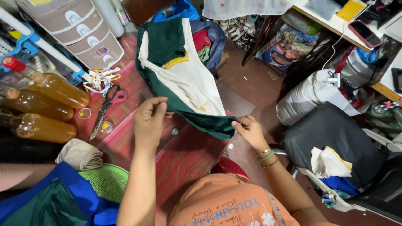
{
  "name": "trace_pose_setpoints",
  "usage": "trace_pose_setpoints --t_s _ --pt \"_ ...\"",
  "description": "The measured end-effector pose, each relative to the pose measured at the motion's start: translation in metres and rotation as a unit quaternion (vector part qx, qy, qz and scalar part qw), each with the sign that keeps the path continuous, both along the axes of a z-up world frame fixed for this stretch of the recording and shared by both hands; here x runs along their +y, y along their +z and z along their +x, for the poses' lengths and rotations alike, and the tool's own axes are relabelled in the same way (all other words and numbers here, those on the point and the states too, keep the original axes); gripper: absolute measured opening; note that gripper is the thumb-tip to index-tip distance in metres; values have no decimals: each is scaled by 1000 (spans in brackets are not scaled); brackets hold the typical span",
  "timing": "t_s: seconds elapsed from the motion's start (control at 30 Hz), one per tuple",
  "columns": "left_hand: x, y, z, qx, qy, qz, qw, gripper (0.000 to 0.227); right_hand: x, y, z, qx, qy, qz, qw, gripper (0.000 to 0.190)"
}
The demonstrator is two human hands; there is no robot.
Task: The person is aligning the edges of a white and green garment and pinning them together on a low workspace.
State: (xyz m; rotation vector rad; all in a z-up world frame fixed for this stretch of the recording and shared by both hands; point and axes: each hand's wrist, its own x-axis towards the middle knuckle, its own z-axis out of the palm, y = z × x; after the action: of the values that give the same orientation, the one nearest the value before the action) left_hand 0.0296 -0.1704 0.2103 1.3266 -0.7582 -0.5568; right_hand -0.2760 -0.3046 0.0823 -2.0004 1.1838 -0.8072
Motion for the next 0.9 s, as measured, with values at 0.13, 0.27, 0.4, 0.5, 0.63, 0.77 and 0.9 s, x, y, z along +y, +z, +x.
trace_pose_setpoints --t_s 0.13,0.27,0.4,0.5,0.63,0.77,0.9 --pt "-3 10 -9 3 -11 -19 1000 15 4 -28 10 34 53 -7 998 37" --pt "-6 8 -12 5 -5 -34 999 14 17 -54 23 77 114 -6 990 48" --pt "-2 -5 -3 28 -9 -37 999 15 31 -42 33 139 59 62 987 65" --pt "7 -10 2 32 2 -26 999 15 38 -5 39 107 33 87 990 58" --pt "17 -17 7 31 25 -12 999 15 32 -27 32 90 0 38 995 53" --pt "24 -18 9 37 31 -17 999 16 27 -20 33 81 20 -14 996 47" --pt "26 -16 8 34 39 -14 999 15 13 -54 30 166 35 -52 984 39"
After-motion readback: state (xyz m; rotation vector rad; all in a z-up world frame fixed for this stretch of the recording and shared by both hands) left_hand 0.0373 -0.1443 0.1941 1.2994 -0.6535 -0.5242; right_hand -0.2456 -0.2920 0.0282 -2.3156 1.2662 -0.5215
